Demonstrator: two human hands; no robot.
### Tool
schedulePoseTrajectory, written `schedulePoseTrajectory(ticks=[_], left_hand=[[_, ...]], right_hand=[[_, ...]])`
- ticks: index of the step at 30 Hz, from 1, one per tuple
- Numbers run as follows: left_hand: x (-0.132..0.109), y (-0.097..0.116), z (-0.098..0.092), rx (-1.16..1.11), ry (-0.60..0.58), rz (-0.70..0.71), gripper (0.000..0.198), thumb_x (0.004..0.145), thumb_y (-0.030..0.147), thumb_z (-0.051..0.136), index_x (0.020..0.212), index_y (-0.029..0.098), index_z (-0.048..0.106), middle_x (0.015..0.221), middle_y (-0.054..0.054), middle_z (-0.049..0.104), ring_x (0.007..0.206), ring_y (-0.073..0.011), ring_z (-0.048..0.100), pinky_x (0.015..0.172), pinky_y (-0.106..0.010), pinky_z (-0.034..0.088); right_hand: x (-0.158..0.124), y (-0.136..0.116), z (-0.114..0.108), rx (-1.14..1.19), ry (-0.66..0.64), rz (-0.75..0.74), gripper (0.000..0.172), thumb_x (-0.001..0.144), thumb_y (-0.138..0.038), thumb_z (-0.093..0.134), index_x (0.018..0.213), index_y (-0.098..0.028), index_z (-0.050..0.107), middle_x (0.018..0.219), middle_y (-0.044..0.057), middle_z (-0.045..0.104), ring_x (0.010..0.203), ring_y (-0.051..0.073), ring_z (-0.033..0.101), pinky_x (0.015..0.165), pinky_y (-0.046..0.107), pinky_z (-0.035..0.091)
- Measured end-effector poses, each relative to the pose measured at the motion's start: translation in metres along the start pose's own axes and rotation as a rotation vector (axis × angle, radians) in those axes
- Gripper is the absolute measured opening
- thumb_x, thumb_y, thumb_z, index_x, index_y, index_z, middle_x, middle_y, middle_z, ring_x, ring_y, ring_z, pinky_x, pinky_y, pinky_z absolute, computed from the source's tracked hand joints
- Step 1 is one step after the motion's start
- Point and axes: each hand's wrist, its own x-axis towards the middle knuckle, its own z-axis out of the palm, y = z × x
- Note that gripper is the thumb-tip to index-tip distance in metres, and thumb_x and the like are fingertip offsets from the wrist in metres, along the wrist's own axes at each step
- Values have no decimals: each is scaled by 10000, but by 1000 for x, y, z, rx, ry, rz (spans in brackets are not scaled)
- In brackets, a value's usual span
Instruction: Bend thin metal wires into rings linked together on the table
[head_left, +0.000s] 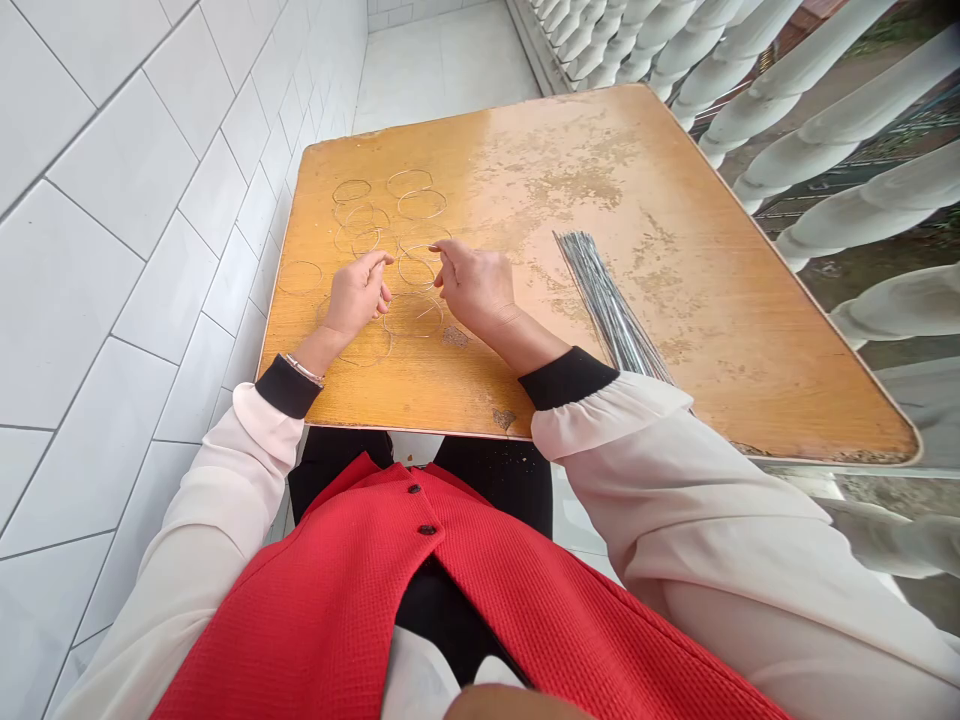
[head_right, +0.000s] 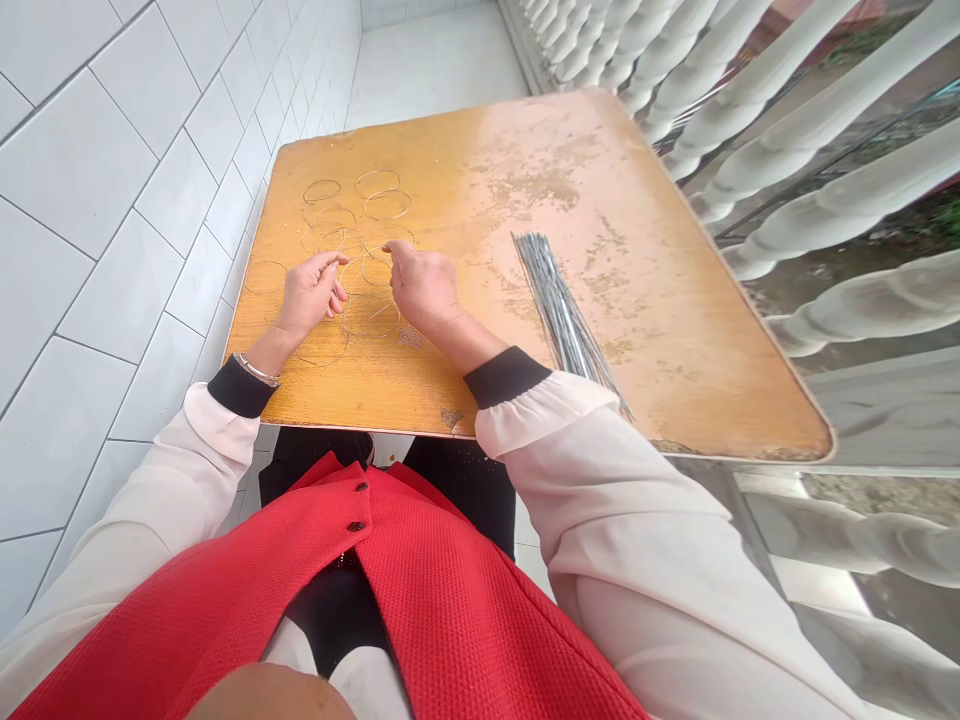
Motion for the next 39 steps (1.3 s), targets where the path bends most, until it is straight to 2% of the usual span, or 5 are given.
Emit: schedulePoseTrajectory(ticks=[8, 17, 25, 33, 39], left_hand=[[3, -6, -4, 75, 39, 93, 224, 1003, 188, 475, 1030, 203, 698, 492, 73, 518, 398, -60, 424, 523, -190, 377], [7, -12, -5, 83, 64, 155, 177, 981, 197, 534, 973, 218, 710, 487, 63, 516, 465, -88, 482, 556, -203, 381], [7, -7, -3, -59, 32, -15, 180, 1025, 211, 435, 972, 183, 605, 553, 49, 575, 393, -47, 482, 456, -179, 333], [3, 4, 4, -247, -75, -140, 168, 1046, 194, 373, 943, 177, 505, 613, 43, 643, 448, -46, 589, 458, -150, 355], [-3, 6, 4, -307, -164, -143, 173, 1025, 197, 450, 922, 154, 582, 782, -3, 705, 584, -40, 655, 503, -133, 393]], right_hand=[[-3, -2, 5, -56, 43, 14, 297, 1016, -440, 467, 1113, -262, 684, 685, 10, 682, 650, 194, 642, 817, 356, 508], [-2, -1, 4, -103, 80, -54, 272, 953, -414, 587, 1113, -233, 711, 1080, 116, 751, 1121, 294, 659, 897, 378, 502], [2, 1, 0, 122, 89, 34, 335, 974, -548, 533, 1026, -261, 697, 794, 41, 733, 815, 203, 694, 745, 315, 506], [-3, -6, 1, 3, 112, 19, 303, 1007, -471, 496, 951, -252, 697, 665, 36, 682, 730, 198, 656, 714, 308, 506], [3, -9, 6, 357, 102, 174, 345, 1008, -509, 492, 987, -211, 666, 671, 20, 685, 496, 112, 547, 508, 246, 463]])
